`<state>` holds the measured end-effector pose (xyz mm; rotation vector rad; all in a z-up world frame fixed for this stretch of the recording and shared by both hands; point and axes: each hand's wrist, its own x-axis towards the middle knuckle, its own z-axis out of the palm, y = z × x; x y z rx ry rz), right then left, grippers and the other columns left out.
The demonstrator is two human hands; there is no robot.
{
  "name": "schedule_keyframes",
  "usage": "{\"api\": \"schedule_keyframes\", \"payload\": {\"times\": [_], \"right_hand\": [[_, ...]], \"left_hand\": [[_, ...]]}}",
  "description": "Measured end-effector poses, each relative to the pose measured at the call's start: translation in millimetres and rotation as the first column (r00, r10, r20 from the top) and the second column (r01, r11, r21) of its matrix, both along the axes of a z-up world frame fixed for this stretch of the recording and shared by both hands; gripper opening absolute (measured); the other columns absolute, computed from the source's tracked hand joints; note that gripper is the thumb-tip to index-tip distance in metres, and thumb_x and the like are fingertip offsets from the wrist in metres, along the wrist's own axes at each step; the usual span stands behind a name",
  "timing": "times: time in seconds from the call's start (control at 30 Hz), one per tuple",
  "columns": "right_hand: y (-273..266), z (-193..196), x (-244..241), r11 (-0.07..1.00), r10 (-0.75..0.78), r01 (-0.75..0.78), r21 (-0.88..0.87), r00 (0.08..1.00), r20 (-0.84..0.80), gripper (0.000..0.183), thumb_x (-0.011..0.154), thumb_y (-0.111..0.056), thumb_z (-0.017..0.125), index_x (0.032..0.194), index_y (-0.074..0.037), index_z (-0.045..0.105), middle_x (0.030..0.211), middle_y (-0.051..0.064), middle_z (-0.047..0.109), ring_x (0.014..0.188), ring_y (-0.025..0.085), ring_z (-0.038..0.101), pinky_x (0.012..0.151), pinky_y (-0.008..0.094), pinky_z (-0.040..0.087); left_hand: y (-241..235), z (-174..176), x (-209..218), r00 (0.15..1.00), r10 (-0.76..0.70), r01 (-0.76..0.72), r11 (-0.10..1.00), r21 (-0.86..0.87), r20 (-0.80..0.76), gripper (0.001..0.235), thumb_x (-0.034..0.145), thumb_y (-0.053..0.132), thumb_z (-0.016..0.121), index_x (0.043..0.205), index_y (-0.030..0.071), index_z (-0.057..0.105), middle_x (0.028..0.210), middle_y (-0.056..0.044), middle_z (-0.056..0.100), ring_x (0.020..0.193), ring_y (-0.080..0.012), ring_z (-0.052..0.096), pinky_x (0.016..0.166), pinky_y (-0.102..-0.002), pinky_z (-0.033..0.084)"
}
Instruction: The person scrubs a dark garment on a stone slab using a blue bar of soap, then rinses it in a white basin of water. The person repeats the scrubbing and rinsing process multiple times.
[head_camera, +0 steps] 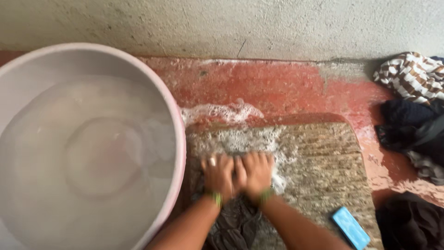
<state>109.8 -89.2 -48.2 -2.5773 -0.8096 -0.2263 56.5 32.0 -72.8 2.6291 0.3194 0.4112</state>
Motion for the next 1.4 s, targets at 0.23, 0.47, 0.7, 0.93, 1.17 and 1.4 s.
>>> {"api": "schedule_keyframes", "payload": {"times": [0.23, 0.47, 0.7, 0.93, 1.17, 1.4], "right_hand": [[18.1, 45.7, 7.0, 0.987, -0.150, 0.155, 0.046, 0.984, -0.095, 0.033, 0.092, -0.040, 0.056, 0.106, -0.012, 0.067, 0.111, 0.010, 0.065, 0.107, 0.033, 0.054, 0.095, 0.053, 0.034], [-15.9, 5.8, -29.1, 1.000, 0.017, -0.015, -0.023, 0.997, 0.077, 0.034, 0.089, -0.035, 0.052, 0.105, -0.007, 0.063, 0.108, 0.014, 0.061, 0.107, 0.034, 0.053, 0.096, 0.052, 0.035], [19.0, 6.7, 23.4, 0.985, -0.170, 0.170, -0.003, 0.984, -0.057, 0.034, 0.096, -0.046, 0.052, 0.099, -0.016, 0.068, 0.109, 0.008, 0.067, 0.113, 0.032, 0.054, 0.102, 0.055, 0.031], [-19.1, 18.3, -47.1, 0.995, -0.100, 0.092, -0.047, 0.974, -0.204, 0.041, 0.087, -0.043, 0.046, 0.109, -0.015, 0.067, 0.107, 0.009, 0.063, 0.101, 0.025, 0.052, 0.095, 0.052, 0.034], [27.0, -7.2, 44.1, 0.991, -0.125, 0.128, 0.032, 0.988, -0.086, 0.026, 0.098, -0.035, 0.051, 0.108, -0.017, 0.067, 0.117, 0.004, 0.067, 0.124, 0.025, 0.054, 0.111, 0.058, 0.024], [-13.1, 60.9, -61.9, 0.998, -0.068, 0.068, 0.013, 0.997, 0.029, 0.034, 0.092, -0.041, 0.051, 0.110, -0.013, 0.060, 0.110, 0.012, 0.057, 0.106, 0.030, 0.049, 0.102, 0.054, 0.032]], "left_hand": [[-10.4, 55.4, 11.7, 0.951, 0.307, -0.306, 0.952, -0.010, 0.040, 0.048, 0.095, 0.051, 0.049, 0.103, 0.009, 0.071, 0.137, -0.019, 0.059, 0.135, -0.0436, 0.045, 0.105, -0.072, 0.023], [-15.5, 33.3, -34.0, 0.993, -0.103, 0.103, 0.995, -0.002, -0.064, 0.051, 0.092, 0.050, 0.046, 0.105, 0.008, 0.071, 0.122, -0.020, 0.062, 0.120, -0.0446, 0.052, 0.111, -0.070, 0.022], [5.1, 2.1, 23.2, 0.973, 0.163, -0.168, 0.986, 0.018, 0.161, 0.047, 0.088, 0.049, 0.052, 0.098, 0.007, 0.072, 0.129, -0.019, 0.061, 0.126, -0.0473, 0.048, 0.106, -0.069, 0.024], [-20.7, 30.0, -48.5, 0.983, -0.115, 0.115, 0.993, 0.005, 0.141, 0.045, 0.087, 0.042, 0.051, 0.100, 0.005, 0.073, 0.111, -0.022, 0.064, 0.106, -0.0441, 0.057, 0.098, -0.066, 0.032], [13.3, 7.6, 43.2, 0.978, 0.147, -0.153, 0.988, 0.032, 0.149, 0.052, 0.096, 0.050, 0.041, 0.097, 0.009, 0.072, 0.127, -0.018, 0.061, 0.127, -0.0420, 0.048, 0.106, -0.072, 0.026], [-31.4, 69.5, -68.6, 0.999, -0.026, 0.026, 1.000, 0.000, -0.028, 0.048, 0.091, 0.048, 0.047, 0.100, 0.006, 0.069, 0.115, -0.023, 0.060, 0.113, -0.0435, 0.053, 0.104, -0.069, 0.030]]}}
